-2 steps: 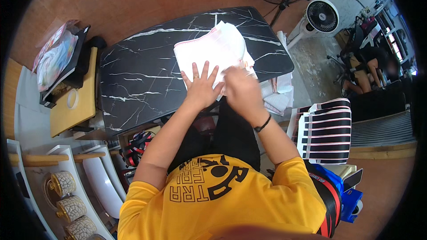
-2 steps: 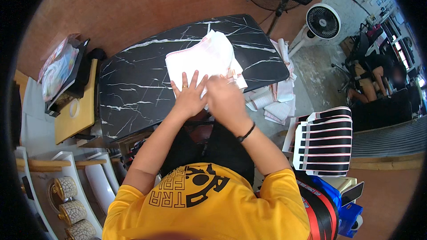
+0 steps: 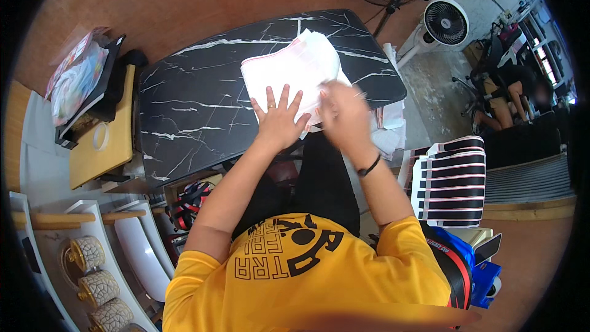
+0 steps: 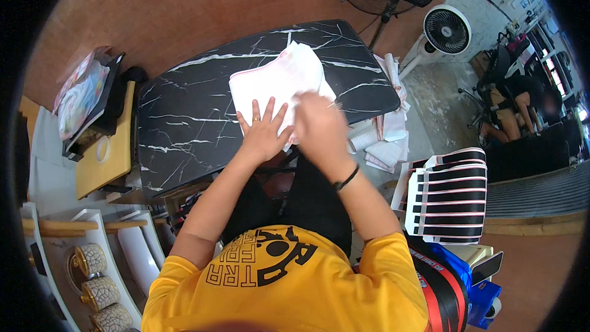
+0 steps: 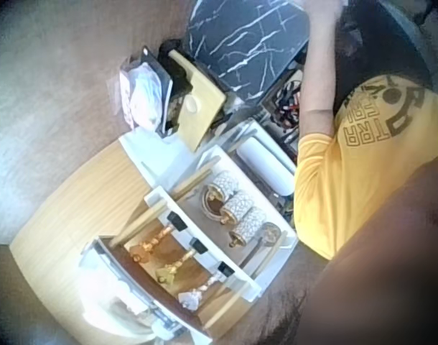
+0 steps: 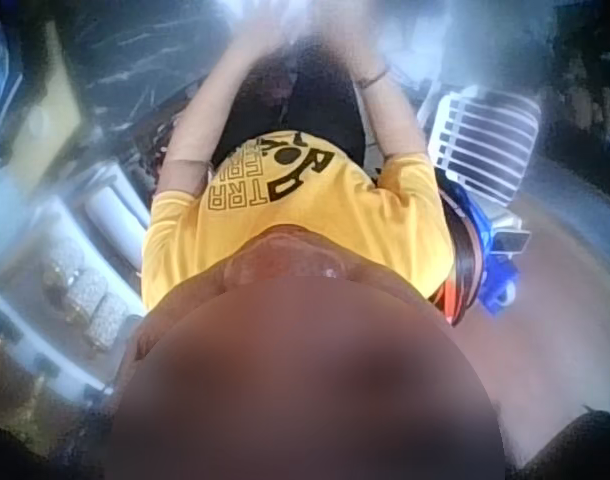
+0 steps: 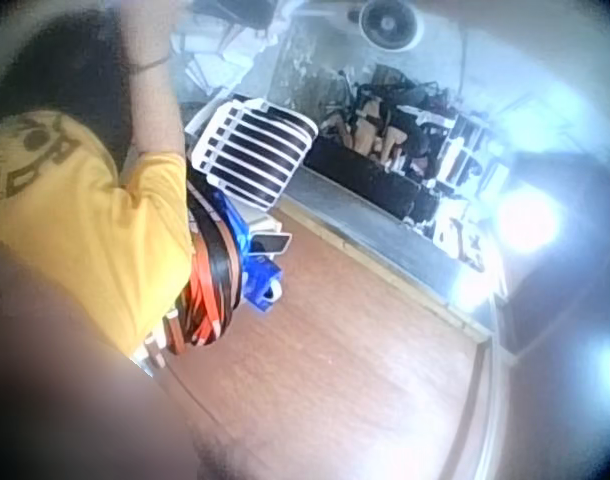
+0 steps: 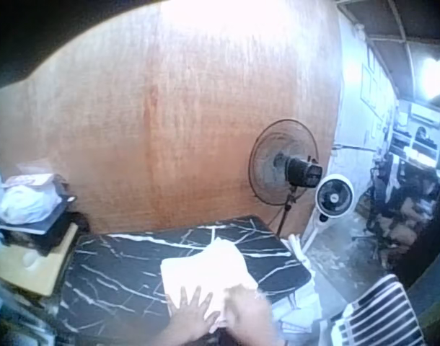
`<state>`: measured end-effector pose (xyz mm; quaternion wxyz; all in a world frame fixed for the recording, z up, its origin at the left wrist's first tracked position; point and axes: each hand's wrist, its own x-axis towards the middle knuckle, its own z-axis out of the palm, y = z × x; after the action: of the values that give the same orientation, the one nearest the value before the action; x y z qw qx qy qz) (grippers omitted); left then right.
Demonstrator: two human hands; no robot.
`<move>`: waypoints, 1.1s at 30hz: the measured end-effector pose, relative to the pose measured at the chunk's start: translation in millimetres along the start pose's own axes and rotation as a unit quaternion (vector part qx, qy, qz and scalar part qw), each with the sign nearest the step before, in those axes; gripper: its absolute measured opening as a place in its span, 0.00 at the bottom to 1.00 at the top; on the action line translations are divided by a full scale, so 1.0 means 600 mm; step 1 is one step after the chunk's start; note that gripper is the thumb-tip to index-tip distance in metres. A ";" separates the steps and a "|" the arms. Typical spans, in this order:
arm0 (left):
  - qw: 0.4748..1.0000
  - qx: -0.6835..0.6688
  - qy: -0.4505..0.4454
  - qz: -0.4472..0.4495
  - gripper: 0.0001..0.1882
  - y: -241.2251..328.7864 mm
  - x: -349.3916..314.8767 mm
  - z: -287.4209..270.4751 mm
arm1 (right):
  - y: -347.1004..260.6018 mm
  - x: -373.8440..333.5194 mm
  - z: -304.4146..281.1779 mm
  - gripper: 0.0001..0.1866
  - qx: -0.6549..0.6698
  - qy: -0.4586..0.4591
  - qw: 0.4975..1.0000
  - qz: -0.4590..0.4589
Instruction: The person repeatedly assembles a decorative belt by placing a pink and black striped strip onto a white backing sheet, folding the edges over, and smoothing it down. They then fold the assembled belt and place it on a stack before repeating the process with a new strip.
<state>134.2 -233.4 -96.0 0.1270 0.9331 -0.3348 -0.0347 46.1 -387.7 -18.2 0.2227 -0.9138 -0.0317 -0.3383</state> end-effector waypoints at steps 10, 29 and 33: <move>1.000 -0.003 -0.016 -0.012 0.37 -0.003 0.017 -0.009 | 0.224 0.068 0.051 0.45 0.228 -0.202 0.835 0.457; 0.799 -0.567 0.202 -0.001 0.15 -0.122 0.028 -0.048 | 0.265 -0.084 -0.001 0.11 0.545 0.136 0.746 0.358; 0.861 -0.474 0.163 -0.084 0.14 -0.117 0.021 -0.026 | 0.312 -0.182 -0.056 0.15 0.603 0.344 0.596 0.404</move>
<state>189.8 -185.9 -99.2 0.6037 0.7768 -0.1727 -0.0473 -19.1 -560.0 -136.9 0.8311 -0.3067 0.2233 -0.4066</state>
